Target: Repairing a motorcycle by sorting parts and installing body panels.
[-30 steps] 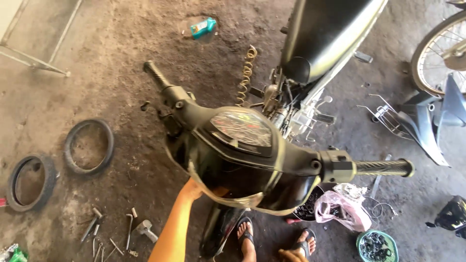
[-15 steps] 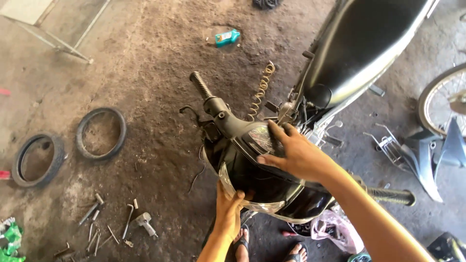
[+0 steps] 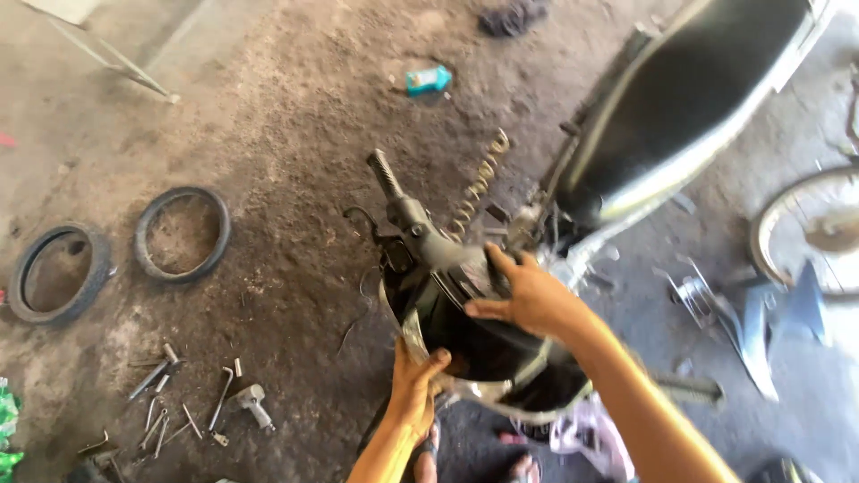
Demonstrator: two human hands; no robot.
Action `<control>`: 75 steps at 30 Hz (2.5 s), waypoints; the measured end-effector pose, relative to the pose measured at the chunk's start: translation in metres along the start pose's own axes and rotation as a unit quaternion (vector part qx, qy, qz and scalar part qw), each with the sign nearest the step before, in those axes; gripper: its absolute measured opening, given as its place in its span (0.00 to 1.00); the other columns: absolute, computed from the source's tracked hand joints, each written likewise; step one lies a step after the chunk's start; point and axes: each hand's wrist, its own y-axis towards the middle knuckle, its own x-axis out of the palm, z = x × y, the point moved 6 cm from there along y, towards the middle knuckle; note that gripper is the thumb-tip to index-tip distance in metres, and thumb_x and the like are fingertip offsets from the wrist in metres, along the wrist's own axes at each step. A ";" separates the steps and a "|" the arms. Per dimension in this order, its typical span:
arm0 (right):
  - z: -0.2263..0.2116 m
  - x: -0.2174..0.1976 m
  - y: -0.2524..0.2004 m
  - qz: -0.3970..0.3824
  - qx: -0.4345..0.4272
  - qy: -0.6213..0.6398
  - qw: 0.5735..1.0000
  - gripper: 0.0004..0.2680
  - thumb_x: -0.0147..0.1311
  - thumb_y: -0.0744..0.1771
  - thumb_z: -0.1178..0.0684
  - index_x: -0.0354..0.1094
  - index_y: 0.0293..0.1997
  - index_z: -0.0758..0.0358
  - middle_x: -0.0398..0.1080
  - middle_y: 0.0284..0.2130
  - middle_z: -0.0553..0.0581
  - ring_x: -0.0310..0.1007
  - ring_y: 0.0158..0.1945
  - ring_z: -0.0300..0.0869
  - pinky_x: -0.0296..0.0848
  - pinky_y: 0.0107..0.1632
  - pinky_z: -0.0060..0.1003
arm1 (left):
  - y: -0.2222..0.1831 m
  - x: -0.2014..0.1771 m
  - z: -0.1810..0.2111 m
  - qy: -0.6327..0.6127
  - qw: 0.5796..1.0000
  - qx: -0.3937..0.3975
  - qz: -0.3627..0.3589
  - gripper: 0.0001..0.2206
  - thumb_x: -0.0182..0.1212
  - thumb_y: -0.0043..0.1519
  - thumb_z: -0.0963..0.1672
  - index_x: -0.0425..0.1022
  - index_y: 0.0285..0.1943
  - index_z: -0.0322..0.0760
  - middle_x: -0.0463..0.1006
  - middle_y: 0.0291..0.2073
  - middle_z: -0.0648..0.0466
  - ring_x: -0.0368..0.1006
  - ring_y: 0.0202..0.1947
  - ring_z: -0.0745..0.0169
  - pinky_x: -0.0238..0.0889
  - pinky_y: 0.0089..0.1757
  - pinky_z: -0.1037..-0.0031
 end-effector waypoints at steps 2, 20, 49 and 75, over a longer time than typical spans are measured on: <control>0.008 -0.003 -0.001 -0.009 0.006 0.004 1.000 0.45 0.62 0.57 0.23 0.37 0.78 0.42 0.50 0.69 0.74 0.59 0.68 0.64 0.63 0.67 0.50 | 0.001 -0.002 0.002 0.010 1.000 -0.013 -0.008 0.50 0.78 0.44 0.46 0.48 0.76 0.43 0.66 0.65 0.45 0.65 0.64 0.41 0.65 0.56 0.48; 0.018 -0.001 0.010 -0.080 -0.118 0.006 0.990 0.50 0.72 0.52 0.31 0.33 0.78 0.43 0.51 0.70 0.68 0.56 0.70 0.60 0.60 0.69 0.48 | 0.018 -0.037 -0.003 0.145 0.986 -0.083 0.006 0.53 0.79 0.39 0.50 0.47 0.74 0.46 0.69 0.64 0.48 0.67 0.64 0.45 0.66 0.52 0.48; -0.033 0.010 0.131 -0.151 -0.024 0.011 0.988 0.20 0.68 0.58 0.34 0.81 0.41 0.61 0.77 0.25 0.63 0.79 0.30 0.50 0.74 0.39 0.47 | 0.085 -0.007 0.076 0.028 0.991 -0.130 -0.022 0.36 0.78 0.48 0.44 0.65 0.66 0.32 0.77 0.53 0.48 0.73 0.53 0.53 0.69 0.54 0.63; 0.079 0.012 -0.041 -0.155 0.015 0.142 0.978 0.35 0.72 0.55 0.37 0.59 0.67 0.54 0.78 0.37 0.66 0.79 0.43 0.56 0.73 0.47 0.46 | -0.004 0.008 0.024 0.137 0.989 -0.053 0.003 0.69 0.84 0.34 0.53 0.31 0.80 0.42 0.52 0.74 0.48 0.55 0.72 0.50 0.56 0.64 0.59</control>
